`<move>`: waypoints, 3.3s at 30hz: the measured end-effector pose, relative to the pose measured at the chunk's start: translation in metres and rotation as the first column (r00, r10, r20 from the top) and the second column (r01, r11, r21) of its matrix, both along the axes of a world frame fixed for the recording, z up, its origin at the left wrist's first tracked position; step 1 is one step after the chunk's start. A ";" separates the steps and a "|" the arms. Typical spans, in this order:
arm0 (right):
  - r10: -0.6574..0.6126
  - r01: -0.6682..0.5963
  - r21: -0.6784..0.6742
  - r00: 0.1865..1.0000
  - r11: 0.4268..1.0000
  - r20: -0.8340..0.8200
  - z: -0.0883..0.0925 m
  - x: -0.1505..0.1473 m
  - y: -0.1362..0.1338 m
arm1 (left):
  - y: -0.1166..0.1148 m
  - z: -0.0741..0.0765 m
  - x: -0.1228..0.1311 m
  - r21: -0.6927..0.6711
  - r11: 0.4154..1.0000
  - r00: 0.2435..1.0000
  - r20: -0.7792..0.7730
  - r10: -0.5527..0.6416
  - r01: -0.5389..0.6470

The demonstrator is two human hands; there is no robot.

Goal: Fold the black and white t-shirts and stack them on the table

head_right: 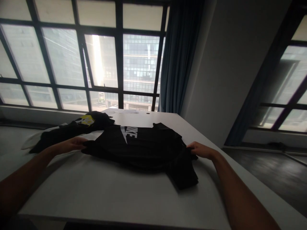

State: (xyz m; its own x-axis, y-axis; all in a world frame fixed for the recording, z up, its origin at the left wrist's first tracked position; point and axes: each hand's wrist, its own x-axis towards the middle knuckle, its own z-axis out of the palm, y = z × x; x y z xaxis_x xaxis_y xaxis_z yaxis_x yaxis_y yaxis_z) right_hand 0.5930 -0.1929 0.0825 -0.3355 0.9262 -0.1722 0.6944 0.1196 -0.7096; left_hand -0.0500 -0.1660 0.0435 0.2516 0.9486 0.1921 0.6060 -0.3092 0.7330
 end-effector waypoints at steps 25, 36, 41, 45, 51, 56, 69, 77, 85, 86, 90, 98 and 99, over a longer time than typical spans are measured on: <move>-0.287 0.321 -0.148 0.935 0.936 0.209 -0.015 0.026 0.013 | 0.012 0.006 0.013 -0.013 0.991 0.981 0.138 0.137 -0.136; -0.554 0.341 0.470 0.700 0.814 0.451 -0.041 0.032 0.045 | 0.018 -0.009 0.040 0.252 0.948 0.922 -0.284 0.263 -0.192; -0.450 0.320 0.354 0.804 0.879 0.390 -0.044 0.043 0.044 | 0.015 -0.003 0.038 0.123 0.983 0.940 -0.295 0.170 -0.139; -0.406 0.311 0.278 0.814 0.909 0.415 -0.044 0.049 0.042 | 0.013 0.000 0.021 -0.168 0.974 0.958 -0.267 0.104 -0.153; -0.468 0.272 0.412 0.721 0.870 0.511 -0.035 0.035 0.039 | 0.004 0.007 0.036 0.172 0.970 0.847 -0.477 0.235 -0.172; -0.394 0.096 0.639 0.854 0.763 0.341 -0.043 -0.005 0.041 | -0.002 -0.011 0.074 0.313 0.934 0.868 -0.496 0.007 0.172; -0.174 -0.007 0.330 0.839 0.944 0.516 -0.091 -0.015 0.064 | 0.023 -0.049 0.063 0.036 0.982 0.745 -0.657 -0.117 0.186; -0.090 -0.062 0.277 0.859 0.959 0.504 -0.062 -0.015 0.047 | 0.007 -0.019 0.055 0.032 0.976 0.776 -0.612 -0.151 0.216; -0.247 0.040 0.397 0.837 0.917 0.488 -0.033 -0.024 0.036 | 0.013 -0.013 0.051 0.171 0.968 0.872 -0.483 -0.080 0.184; -0.238 0.020 0.409 0.839 0.912 0.490 -0.035 -0.025 0.037 | 0.014 -0.014 0.052 0.170 0.966 0.866 -0.493 -0.088 0.194; -0.243 0.041 0.346 0.788 0.938 0.565 -0.037 -0.035 0.043 | 0.017 -0.010 0.056 0.180 0.974 0.836 -0.549 -0.018 0.139; -0.276 0.016 0.367 0.691 0.930 0.668 -0.028 -0.061 0.101 | 0.060 -0.028 0.040 0.321 0.947 0.797 -0.567 0.209 -0.020; -0.271 0.012 0.367 0.697 0.930 0.664 -0.028 -0.062 0.112 | 0.068 -0.029 0.036 0.290 0.956 0.791 -0.573 0.214 -0.048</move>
State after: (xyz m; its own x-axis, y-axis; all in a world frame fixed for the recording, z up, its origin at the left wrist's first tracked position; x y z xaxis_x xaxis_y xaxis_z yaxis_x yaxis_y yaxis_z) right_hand 0.5307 -0.0804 0.0540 -0.0991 0.9951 0.0049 0.9942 0.0988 0.0422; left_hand -0.0138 -0.0980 0.0149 0.2706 0.9217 0.2779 0.9412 -0.3139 0.1246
